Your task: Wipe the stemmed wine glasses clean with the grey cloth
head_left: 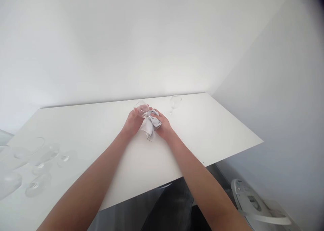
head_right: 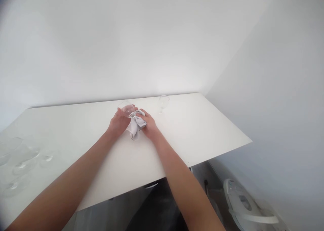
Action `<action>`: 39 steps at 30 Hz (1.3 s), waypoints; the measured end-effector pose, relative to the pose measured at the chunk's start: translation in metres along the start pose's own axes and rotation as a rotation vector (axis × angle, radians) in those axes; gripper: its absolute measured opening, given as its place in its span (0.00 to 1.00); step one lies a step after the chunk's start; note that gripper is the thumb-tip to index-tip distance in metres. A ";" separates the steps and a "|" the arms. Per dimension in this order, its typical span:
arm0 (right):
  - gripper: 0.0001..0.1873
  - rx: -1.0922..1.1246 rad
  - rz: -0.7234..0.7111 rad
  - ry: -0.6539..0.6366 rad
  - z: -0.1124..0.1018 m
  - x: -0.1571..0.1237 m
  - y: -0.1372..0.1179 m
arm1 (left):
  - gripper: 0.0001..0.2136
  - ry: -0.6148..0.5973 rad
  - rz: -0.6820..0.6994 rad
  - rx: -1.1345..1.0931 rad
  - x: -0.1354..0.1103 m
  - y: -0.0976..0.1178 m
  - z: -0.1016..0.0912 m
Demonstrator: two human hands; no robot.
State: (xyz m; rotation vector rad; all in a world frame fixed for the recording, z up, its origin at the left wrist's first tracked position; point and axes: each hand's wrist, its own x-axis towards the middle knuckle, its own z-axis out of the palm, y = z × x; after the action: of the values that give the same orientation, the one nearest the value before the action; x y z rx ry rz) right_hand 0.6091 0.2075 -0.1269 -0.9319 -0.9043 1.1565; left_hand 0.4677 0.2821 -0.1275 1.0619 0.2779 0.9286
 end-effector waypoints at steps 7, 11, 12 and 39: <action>0.17 -0.402 -0.399 0.482 -0.005 -0.001 0.005 | 0.30 0.104 0.103 -0.019 0.005 -0.001 -0.008; 0.17 -0.265 -0.342 0.660 -0.006 0.001 0.008 | 0.27 0.164 0.167 -0.052 0.005 0.002 -0.010; 0.17 -0.189 -0.289 0.683 -0.007 0.002 0.009 | 0.27 0.162 0.178 -0.061 0.005 0.002 -0.009; 0.14 -0.265 0.252 0.257 0.002 0.007 0.011 | 0.33 -0.023 0.137 -0.048 0.005 -0.006 -0.012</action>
State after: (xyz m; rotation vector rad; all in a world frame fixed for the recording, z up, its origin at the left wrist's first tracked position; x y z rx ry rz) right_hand 0.6048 0.2164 -0.1361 -1.4093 -0.7553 1.1110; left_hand 0.4669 0.2923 -0.1373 1.0567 0.1645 1.0405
